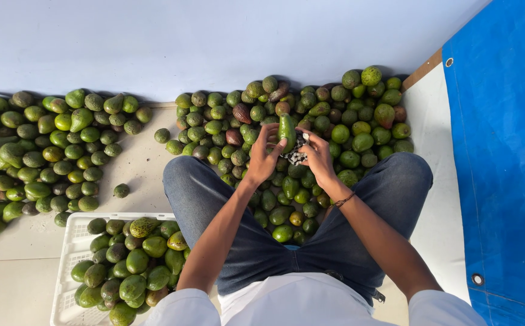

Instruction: The person sits cross-legged on the floor and wipes individual avocados with a checkered cloth, picking them from a large pile and placing them into a white plastic crate. The person repeats this process for several avocados.

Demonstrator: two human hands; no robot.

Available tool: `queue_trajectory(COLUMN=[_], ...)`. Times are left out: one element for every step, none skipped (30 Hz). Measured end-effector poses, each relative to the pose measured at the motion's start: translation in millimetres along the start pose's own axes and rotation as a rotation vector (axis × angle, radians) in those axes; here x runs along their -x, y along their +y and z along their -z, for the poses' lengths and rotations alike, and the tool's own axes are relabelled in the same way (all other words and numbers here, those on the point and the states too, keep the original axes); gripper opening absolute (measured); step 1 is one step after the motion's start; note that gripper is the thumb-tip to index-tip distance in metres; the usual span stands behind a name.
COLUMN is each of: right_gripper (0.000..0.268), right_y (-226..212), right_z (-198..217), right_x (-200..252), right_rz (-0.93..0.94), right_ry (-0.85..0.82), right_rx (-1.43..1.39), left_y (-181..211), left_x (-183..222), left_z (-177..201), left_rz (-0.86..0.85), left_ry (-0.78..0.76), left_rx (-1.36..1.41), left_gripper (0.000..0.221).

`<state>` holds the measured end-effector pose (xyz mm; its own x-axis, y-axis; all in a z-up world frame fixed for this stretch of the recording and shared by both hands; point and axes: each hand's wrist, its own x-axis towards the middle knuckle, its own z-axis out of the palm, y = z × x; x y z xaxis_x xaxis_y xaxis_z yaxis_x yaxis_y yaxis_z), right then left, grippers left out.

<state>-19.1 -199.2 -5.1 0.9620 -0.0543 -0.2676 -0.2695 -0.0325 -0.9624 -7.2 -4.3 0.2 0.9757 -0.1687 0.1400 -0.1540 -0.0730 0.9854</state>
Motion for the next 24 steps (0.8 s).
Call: queue_trajectory(right_gripper=[0.066,0.066,0.066,0.066,0.066,0.066,0.066,0.067,0.067,0.067,0.066,0.066,0.066,0.067,0.068,0.068,0.068,0.069,0.069,0.069,0.068,0.068,0.067,0.066], right_y=[-4.6,-8.9,-13.2,-13.6,-13.9,-13.3,-11.1,-8.9,-6.7,-3.9,-1.3,-0.1,0.1,1.8,3.8,2.8,1.7,0.1,-1.4,-3.5,-5.6,-7.0,-8.2,-9.4], right_z=[-0.1,0.2,0.4,0.4,0.2,0.2,-0.8,-2.3,-3.7,-3.2,-2.7,-2.3,-2.4,-2.4,-2.5,-2.6,-2.6,-1.8,0.1,1.2,2.2,2.6,2.7,1.5], right_x=[3.1,6.8,10.6,10.2,9.9,11.4,9.8,7.7,5.7,6.0,6.4,4.0,1.5,2.0,2.3,3.0,3.7,4.0,5.1,4.7,4.4,4.0,3.7,3.0], right_rz=[-0.001,0.02,0.04,0.042,0.038,0.031,0.03,0.019,0.008,0.007,0.039,0.076,0.08,0.079,0.079,0.076,0.07,0.066,0.065,0.079,0.093,0.093,0.108,0.121], right_ry=[0.001,-0.016,-0.033,-0.034,-0.034,-0.033,-0.033,-0.029,-0.026,-0.026,-0.037,-0.047,-0.048,-0.04,-0.032,-0.033,-0.015,0.007,0.009,0.012,0.015,0.019,0.02,0.009], right_rx=[-0.001,-0.015,-0.029,-0.027,-0.032,-0.038,-0.036,-0.049,-0.061,-0.062,-0.036,-0.01,-0.01,-0.001,0.008,0.008,0.008,0.007,0.006,0.003,0.0,-0.002,-0.007,-0.01], left_y=[7.2,14.2,21.3,17.1,12.9,8.5,6.2,3.8,1.6,11.9,22.4,33.0,25.9,18.6,11.1,12.6,14.1,16.1,9.5,3.0,-3.6,-7.5,-11.5,-15.9], left_x=[0.5,1.6,2.7,2.5,2.3,3.9,4.2,3.9,3.5,6.3,9.1,8.9,6.8,7.8,8.9,8.5,8.2,6.6,6.2,5.1,4.1,1.9,0.0,0.2], left_z=[0.2,-0.2,-0.5,-1.6,-2.7,-4.1,-4.8,-4.9,-5.2,-6.9,-8.5,-9.7,-8.6,-8.1,-7.5,-6.3,-5.1,-4.5,-5.1,-4.8,-4.5,-3.2,-1.7,0.8], left_rz=[0.001,0.009,0.018,0.016,0.001,-0.011,-0.01,-0.03,-0.051,-0.05,-0.05,-0.055,-0.059,-0.09,-0.122,-0.119,-0.099,-0.082,-0.082,-0.078,-0.074,-0.075,-0.071,-0.063], left_ry=[-0.001,-0.021,-0.041,-0.038,-0.018,0.001,0.002,0.032,0.062,0.062,0.073,0.086,0.087,0.087,0.086,0.087,0.061,0.032,0.03,0.026,0.021,0.017,-0.01,-0.025], left_rx=[0.0,-0.017,-0.033,-0.032,-0.079,-0.126,-0.125,-0.19,-0.255,-0.256,-0.196,-0.136,-0.137,-0.192,-0.247,-0.248,-0.212,-0.177,-0.177,-0.224,-0.271,-0.27,-0.274,-0.279], left_gripper=[0.048,0.047,0.046,0.046,0.047,0.05,0.05,0.05,0.049,0.049,0.053,0.061,0.061,0.059,0.057,0.057,0.055,0.056,0.056,0.054,0.053,0.053,0.054,0.055])
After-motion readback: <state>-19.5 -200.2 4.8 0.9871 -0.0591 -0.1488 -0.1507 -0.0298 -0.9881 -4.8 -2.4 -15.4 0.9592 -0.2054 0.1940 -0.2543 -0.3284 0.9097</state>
